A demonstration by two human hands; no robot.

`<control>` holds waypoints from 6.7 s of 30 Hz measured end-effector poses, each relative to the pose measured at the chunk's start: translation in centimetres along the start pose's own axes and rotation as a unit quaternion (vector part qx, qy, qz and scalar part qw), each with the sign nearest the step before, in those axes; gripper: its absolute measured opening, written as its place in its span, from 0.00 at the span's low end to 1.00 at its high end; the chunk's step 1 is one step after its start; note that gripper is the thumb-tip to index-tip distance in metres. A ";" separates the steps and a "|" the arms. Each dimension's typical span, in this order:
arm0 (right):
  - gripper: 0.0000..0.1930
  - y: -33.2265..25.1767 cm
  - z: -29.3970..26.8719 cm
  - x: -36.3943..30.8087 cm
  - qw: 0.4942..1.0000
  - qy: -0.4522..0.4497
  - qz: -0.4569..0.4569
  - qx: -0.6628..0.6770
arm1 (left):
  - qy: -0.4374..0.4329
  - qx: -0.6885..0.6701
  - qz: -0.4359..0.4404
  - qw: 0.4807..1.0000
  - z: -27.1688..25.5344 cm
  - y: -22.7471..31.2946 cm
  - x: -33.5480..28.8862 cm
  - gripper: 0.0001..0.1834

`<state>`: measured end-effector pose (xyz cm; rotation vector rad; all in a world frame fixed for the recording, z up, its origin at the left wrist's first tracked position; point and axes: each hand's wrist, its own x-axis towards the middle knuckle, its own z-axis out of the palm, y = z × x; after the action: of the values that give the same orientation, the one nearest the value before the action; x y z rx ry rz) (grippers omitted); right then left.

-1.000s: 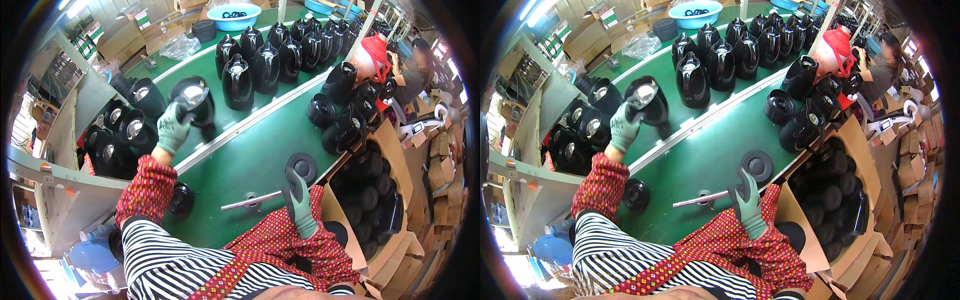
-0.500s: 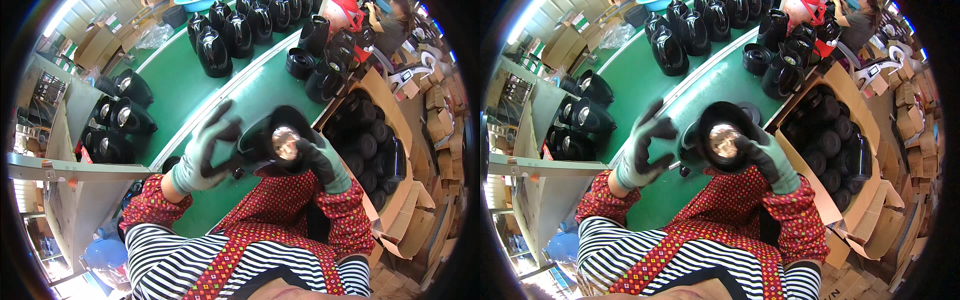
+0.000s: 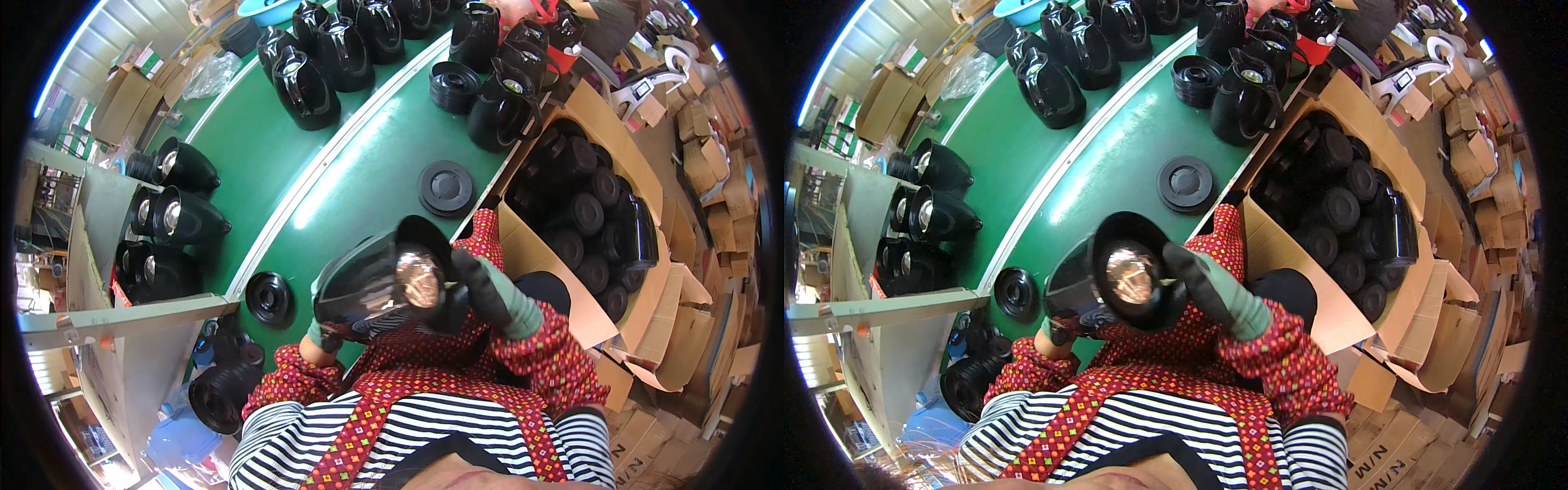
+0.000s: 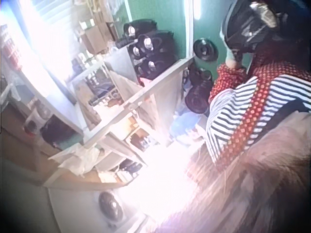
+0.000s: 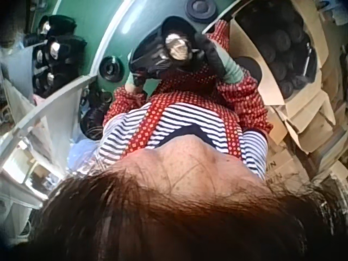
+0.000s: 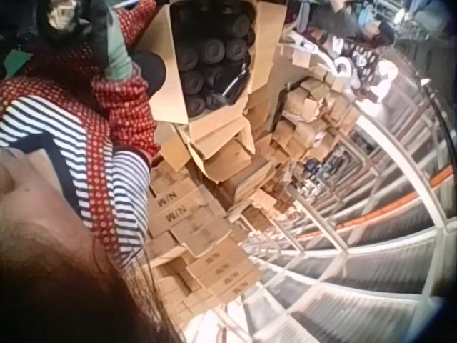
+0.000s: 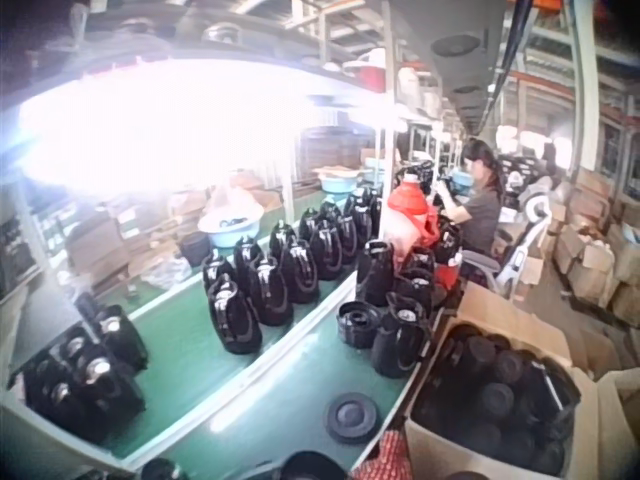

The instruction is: The person repeatedly picks up black plastic containers from a green workbench, inserts a metal rod into each, and places the assembled units into a cardboard box. The process is repeated for multiple units throughout the clip.

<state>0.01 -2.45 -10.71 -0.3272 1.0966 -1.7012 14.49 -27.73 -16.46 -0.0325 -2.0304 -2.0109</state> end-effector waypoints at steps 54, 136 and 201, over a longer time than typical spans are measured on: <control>0.39 -3.7 0.5 -16.8 0.806 0.185 -0.390 -0.404 | -0.188 0.180 0.105 0.960 4.7 6.5 5.8 0.34; 0.21 -5.1 -3.7 -10.4 0.784 0.217 -0.284 -0.507 | -0.182 0.267 -0.102 0.941 6.0 9.0 9.9 0.34; 0.25 -10.1 -2.3 -15.9 0.703 0.229 -0.024 -0.673 | -0.346 0.236 0.227 0.879 18.2 4.2 18.3 0.23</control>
<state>-1.02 12.82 0.49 -0.8422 2.6256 -0.6727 -5.49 -12.99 -8.23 -1.1549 -2.5370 -1.2568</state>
